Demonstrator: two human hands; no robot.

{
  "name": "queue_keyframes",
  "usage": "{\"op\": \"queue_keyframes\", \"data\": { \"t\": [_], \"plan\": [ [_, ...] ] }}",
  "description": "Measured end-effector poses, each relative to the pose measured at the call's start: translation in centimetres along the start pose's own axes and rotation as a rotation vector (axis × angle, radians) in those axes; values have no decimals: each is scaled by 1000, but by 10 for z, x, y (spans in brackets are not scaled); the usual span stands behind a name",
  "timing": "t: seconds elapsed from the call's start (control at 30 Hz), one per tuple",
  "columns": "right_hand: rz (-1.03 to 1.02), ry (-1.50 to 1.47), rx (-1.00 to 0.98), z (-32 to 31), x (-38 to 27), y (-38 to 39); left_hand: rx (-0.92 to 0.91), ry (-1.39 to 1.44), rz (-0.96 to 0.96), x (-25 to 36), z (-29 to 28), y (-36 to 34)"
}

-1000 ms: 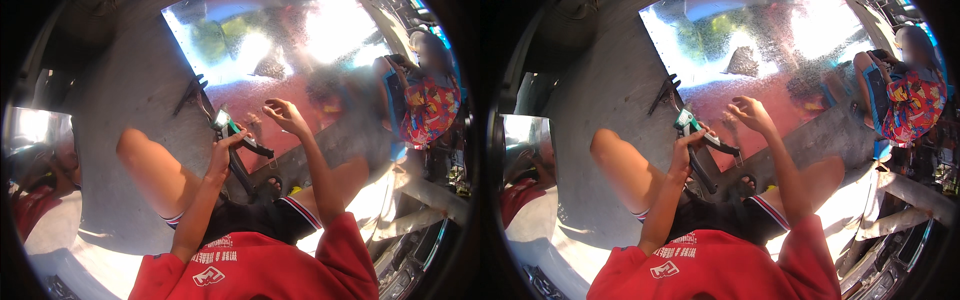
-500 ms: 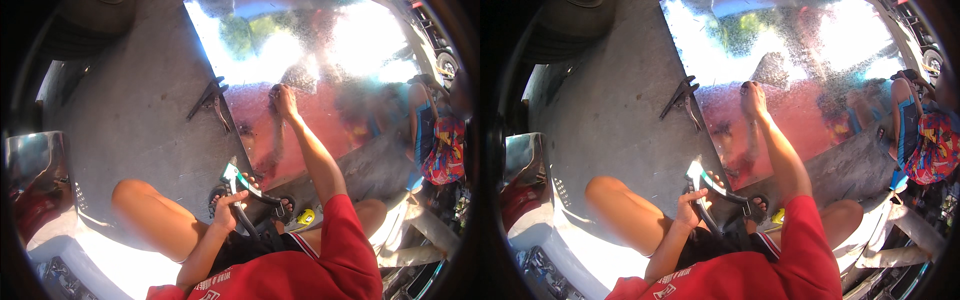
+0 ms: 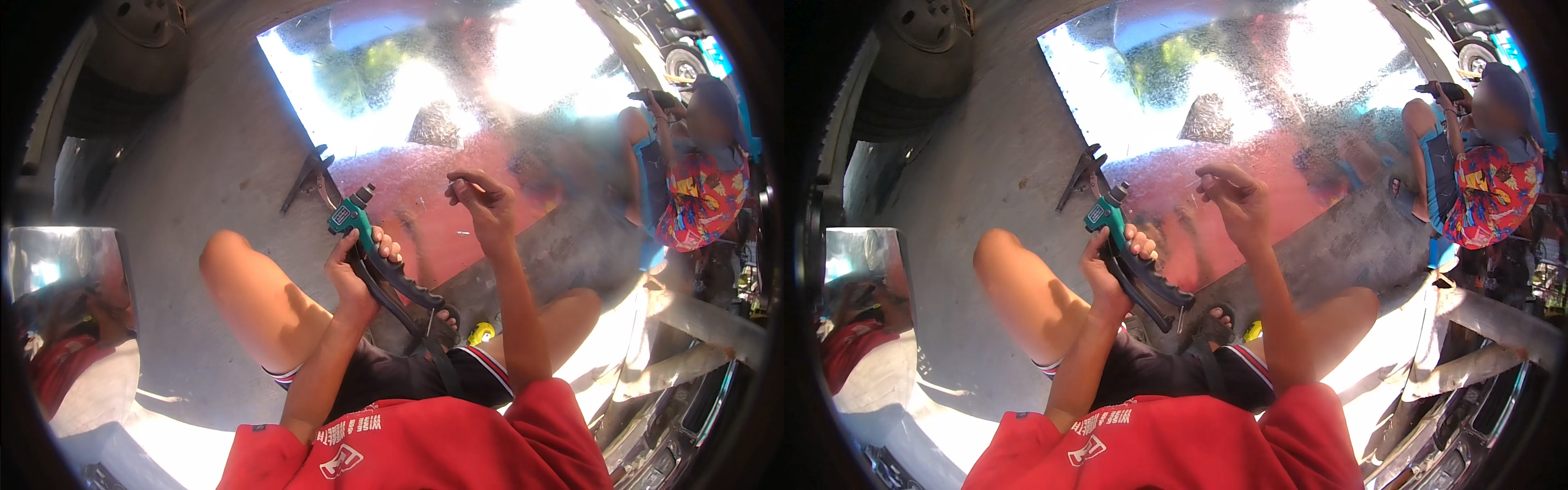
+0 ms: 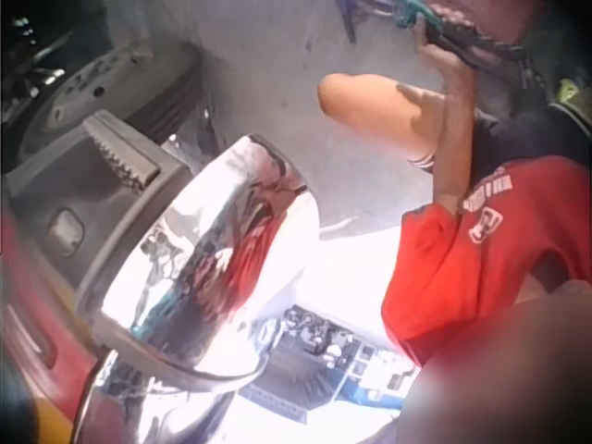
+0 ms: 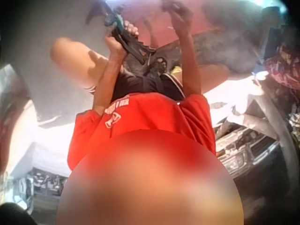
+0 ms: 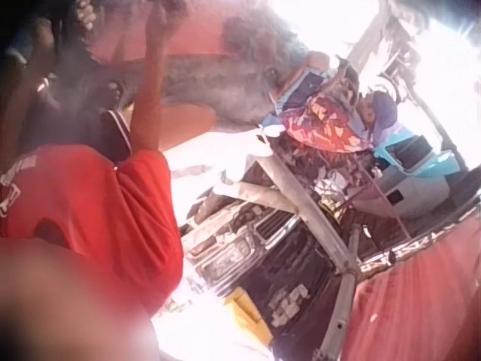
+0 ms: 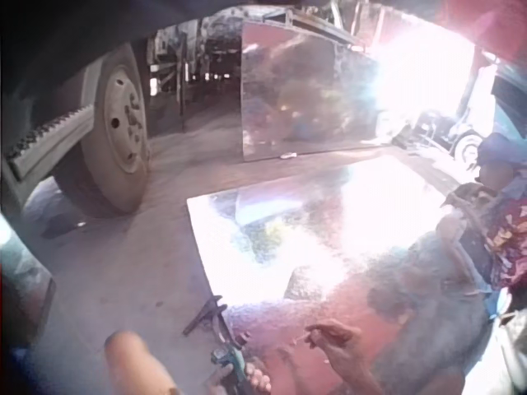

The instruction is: The person sits on the ground and uses a handheld rivet gun to fasten a large reflective metal sheet. They repeatedly position the tool, fire it, and adjust the sheet while a second person assists nearby.

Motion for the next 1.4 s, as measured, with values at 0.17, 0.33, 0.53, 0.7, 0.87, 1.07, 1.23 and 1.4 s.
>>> {"op": "queue_keyframes", "data": {
  "t": [0.17, 0.33, 0.53, 0.7, 0.87, 1.07, 1.23, 1.4],
  "plan": [
    [12, -95, 43, 9, -6, 13, -114, 39, -95, -9, 13, -5],
    [29, -167, 100, 17, -2, 17, -311, -16, -147, -26, 39, 1],
    [-49, -299, 106, 31, -7, 22, -418, -33, -153, -26, 47, 12],
    [-87, -219, 99, 36, -8, 19, -413, -49, -147, -26, 43, 13],
    [-80, -225, 86, 38, -9, 18, -419, -99, -160, -25, 42, 15],
    [-66, -27, -14, 42, -20, 22, -460, -247, -228, -22, 29, 23],
    [53, 66, -45, 42, -6, 28, -479, -184, -416, -28, 14, 31],
    [93, 17, -64, 46, 9, 21, -449, -200, -428, -31, 11, 33]
  ]
}}
Point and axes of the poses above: each hand's wrist, its own y-axis away from the middle knuckle, its own z-axis out of the palm, x = y × z, the point moved 9 cm from there along -y, towards the middle knuckle, and after that the axes turned 15 degrees about -y, right-handed, at the moved point
